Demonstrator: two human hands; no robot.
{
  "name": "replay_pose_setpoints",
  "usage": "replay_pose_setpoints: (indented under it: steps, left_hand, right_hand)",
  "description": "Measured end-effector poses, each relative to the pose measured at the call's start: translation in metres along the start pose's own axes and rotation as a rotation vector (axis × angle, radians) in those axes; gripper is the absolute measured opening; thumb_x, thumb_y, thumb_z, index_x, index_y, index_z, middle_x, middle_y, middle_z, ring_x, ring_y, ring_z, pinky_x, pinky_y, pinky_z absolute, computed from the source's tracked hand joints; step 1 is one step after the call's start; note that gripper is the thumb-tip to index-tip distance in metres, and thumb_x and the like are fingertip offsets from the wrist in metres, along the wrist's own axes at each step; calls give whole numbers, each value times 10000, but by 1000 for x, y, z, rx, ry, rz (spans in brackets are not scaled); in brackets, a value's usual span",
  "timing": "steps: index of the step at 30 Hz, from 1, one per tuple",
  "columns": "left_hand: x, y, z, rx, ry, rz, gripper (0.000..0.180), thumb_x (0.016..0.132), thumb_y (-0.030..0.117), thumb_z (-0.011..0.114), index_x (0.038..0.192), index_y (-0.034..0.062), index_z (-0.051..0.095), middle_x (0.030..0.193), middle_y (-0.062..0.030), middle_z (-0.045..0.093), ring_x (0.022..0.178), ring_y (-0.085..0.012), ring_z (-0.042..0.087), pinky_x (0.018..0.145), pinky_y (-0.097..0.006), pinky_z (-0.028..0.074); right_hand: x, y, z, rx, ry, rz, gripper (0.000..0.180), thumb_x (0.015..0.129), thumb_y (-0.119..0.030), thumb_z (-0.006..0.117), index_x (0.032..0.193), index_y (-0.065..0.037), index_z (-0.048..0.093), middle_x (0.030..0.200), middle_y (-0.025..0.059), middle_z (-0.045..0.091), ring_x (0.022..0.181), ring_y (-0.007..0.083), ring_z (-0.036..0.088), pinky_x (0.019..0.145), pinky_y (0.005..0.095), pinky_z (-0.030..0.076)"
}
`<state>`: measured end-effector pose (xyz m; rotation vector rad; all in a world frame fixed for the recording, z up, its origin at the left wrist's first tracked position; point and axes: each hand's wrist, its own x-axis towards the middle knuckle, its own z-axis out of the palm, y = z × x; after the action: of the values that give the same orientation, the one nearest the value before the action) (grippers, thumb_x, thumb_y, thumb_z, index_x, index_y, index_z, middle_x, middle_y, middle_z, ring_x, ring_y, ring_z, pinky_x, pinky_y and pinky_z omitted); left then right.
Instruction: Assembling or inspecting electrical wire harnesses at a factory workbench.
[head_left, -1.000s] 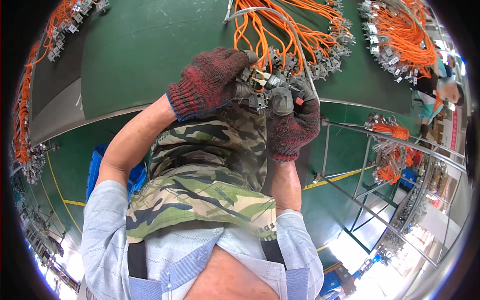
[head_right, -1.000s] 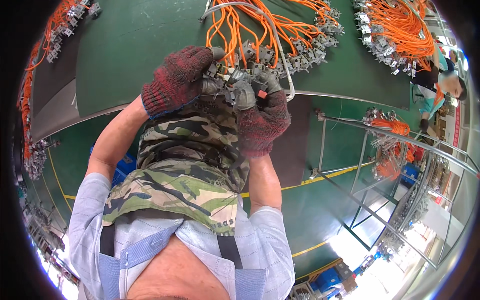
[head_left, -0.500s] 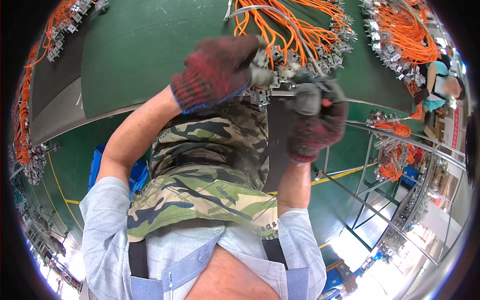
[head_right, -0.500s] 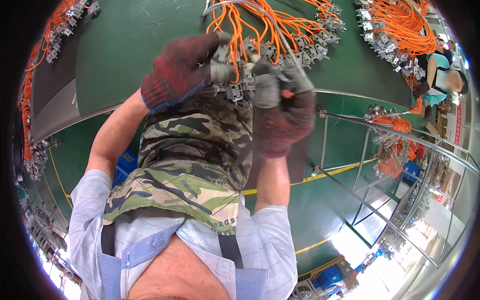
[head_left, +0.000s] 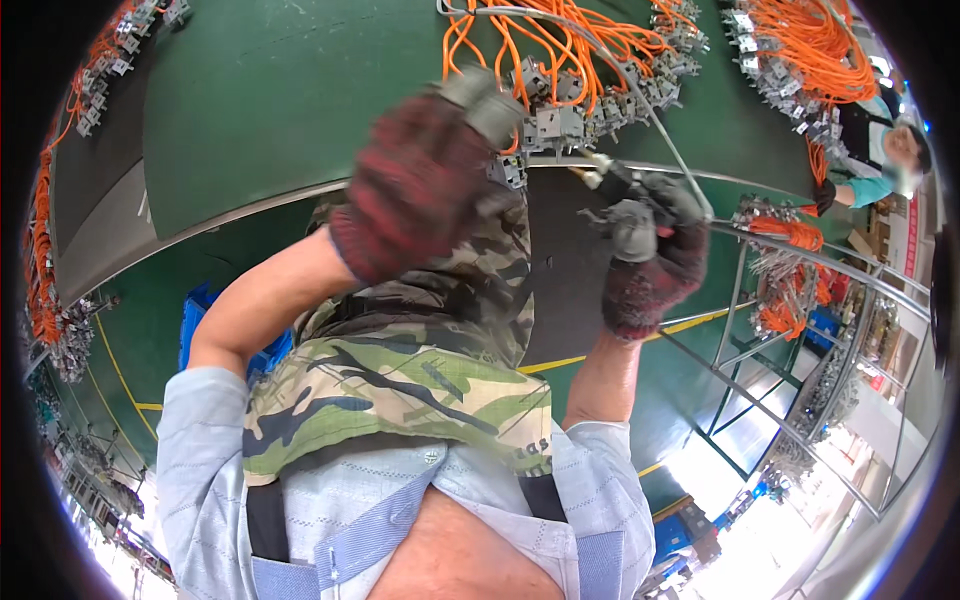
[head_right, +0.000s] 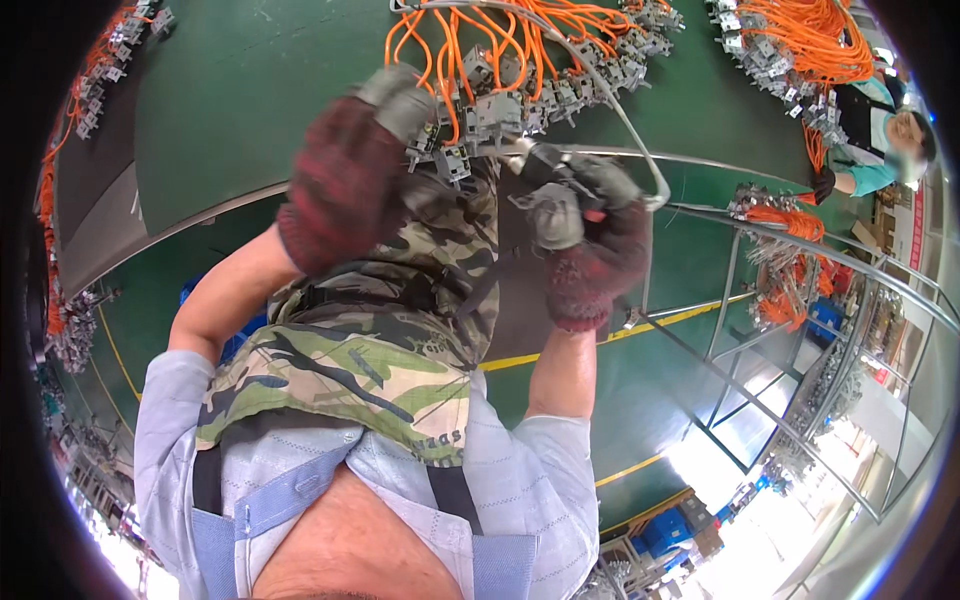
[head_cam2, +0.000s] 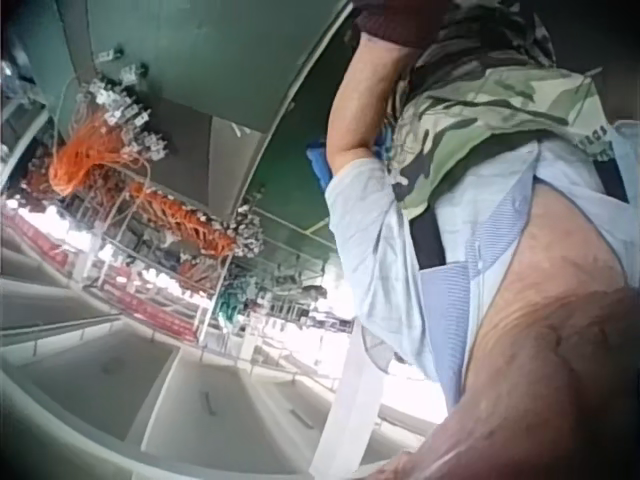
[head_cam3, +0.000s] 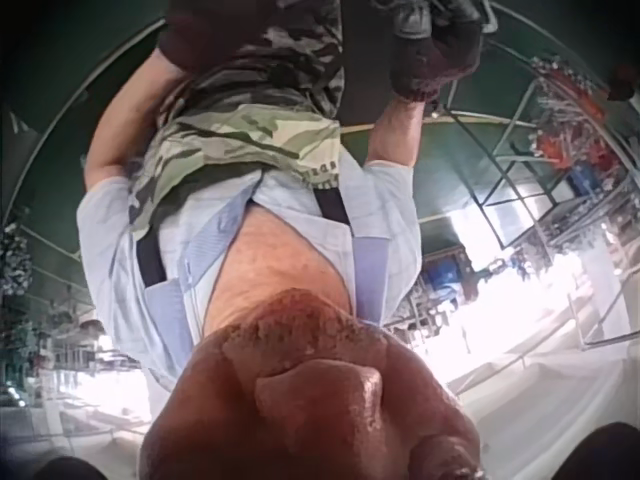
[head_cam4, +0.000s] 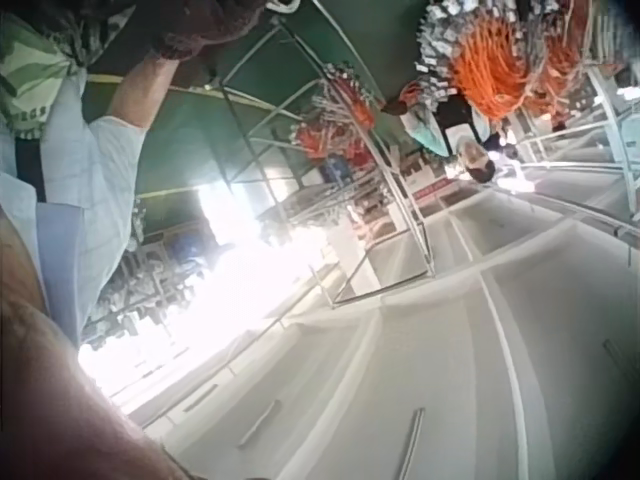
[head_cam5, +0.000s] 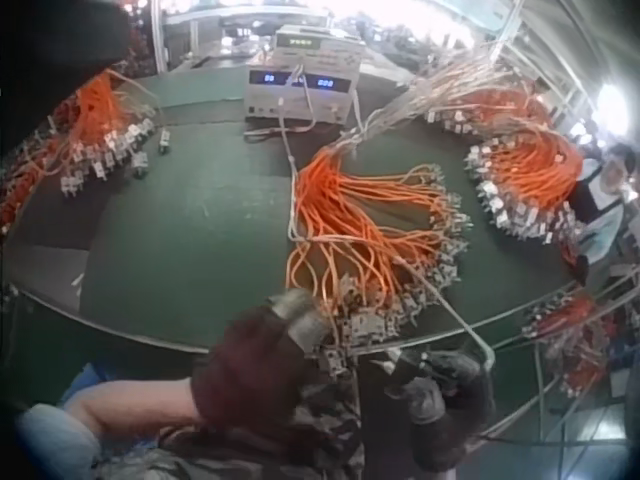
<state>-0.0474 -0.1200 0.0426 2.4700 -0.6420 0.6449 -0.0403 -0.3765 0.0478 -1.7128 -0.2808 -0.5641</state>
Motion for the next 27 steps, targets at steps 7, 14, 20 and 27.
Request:
replay_pose_setpoints:
  steps: [7, 14, 20, 27]
  left_hand:
    - [-28, -23, 21, -14, -52, -220, 945, 782, 420, 877, 1523, 20, 448, 1528, -296, 465, 1384, -500, 479, 1136, -573, 421]
    - [-26, -20, 39, -73, -42, -285, 962, 756, 343, 902, 1542, 43, 436, 1543, -300, 450, 1392, -509, 473, 1143, -573, 420]
    - [-22, -25, 43, -70, -70, -285, 905, 756, 306, 895, 1518, 56, 476, 1479, -309, 511, 1362, -513, 499, 1111, -574, 448]
    - [-8, -24, 67, -72, -27, -284, 801, 746, 264, 885, 1433, 38, 540, 1275, -303, 620, 1160, -499, 611, 971, -568, 525]
  right_hand:
    - [-38, 38, 9, 250, 15, 439, 374, 918, -143, 818, 1223, 6, 662, 1044, 98, 734, 773, 144, 705, 652, 310, 639]
    - [-43, 50, 17, 325, -44, 556, 283, 938, -106, 792, 1188, -19, 692, 1061, 41, 726, 891, 89, 654, 784, 263, 579]
    - [-42, 56, 14, 212, -101, 523, 264, 942, -109, 785, 1175, -22, 696, 1016, 46, 728, 833, 100, 666, 738, 276, 599]
    - [-29, 43, 12, 185, -61, 458, 237, 932, -21, 768, 1163, -10, 715, 1056, 28, 730, 911, 97, 662, 798, 275, 581]
